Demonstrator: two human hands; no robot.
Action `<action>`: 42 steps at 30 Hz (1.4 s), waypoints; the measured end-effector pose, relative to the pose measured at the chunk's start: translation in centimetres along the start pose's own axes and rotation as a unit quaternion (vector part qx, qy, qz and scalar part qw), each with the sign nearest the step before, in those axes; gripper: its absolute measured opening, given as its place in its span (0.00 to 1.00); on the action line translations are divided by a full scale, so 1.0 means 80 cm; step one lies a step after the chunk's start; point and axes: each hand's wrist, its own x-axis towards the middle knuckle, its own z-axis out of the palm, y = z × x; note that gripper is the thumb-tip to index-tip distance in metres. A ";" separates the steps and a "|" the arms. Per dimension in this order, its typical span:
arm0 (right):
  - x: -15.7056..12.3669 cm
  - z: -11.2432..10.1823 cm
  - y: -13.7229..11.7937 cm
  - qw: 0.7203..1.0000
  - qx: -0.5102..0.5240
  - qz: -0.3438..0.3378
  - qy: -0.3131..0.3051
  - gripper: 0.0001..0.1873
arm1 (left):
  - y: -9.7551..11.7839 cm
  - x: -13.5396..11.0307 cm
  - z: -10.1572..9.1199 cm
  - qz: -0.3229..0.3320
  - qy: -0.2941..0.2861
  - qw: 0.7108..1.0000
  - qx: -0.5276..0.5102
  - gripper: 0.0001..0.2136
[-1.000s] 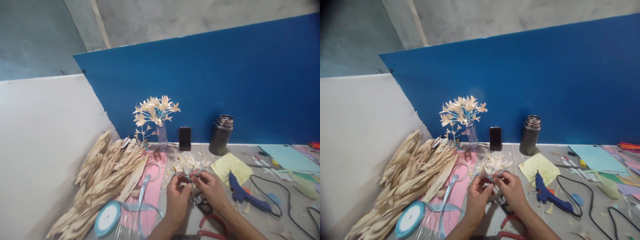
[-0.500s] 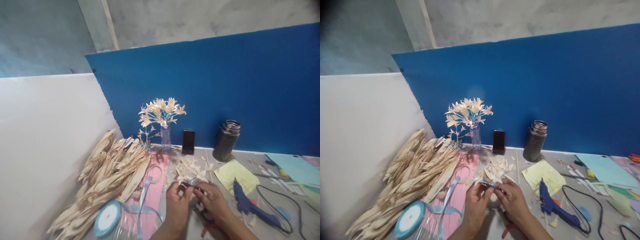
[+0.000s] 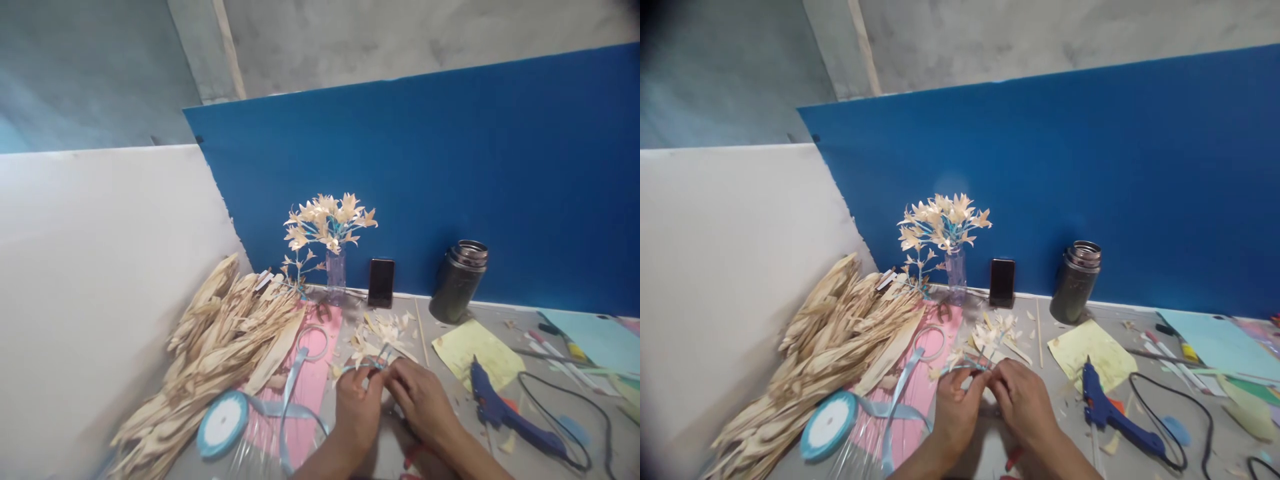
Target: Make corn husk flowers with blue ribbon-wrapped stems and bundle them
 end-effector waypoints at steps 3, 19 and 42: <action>0.000 0.002 -0.009 0.999 0.043 0.006 0.000 0.16 | 0.009 0.003 -0.004 -0.004 0.007 1.000 -0.012 0.06; 0.002 -0.009 0.006 0.995 0.081 -0.054 -0.003 0.14 | 0.028 0.003 -0.012 -0.040 -0.049 0.993 -0.098 0.04; 0.002 -0.006 0.002 0.994 0.056 -0.037 -0.089 0.12 | 0.013 0.001 -0.010 0.003 -0.031 0.999 -0.022 0.07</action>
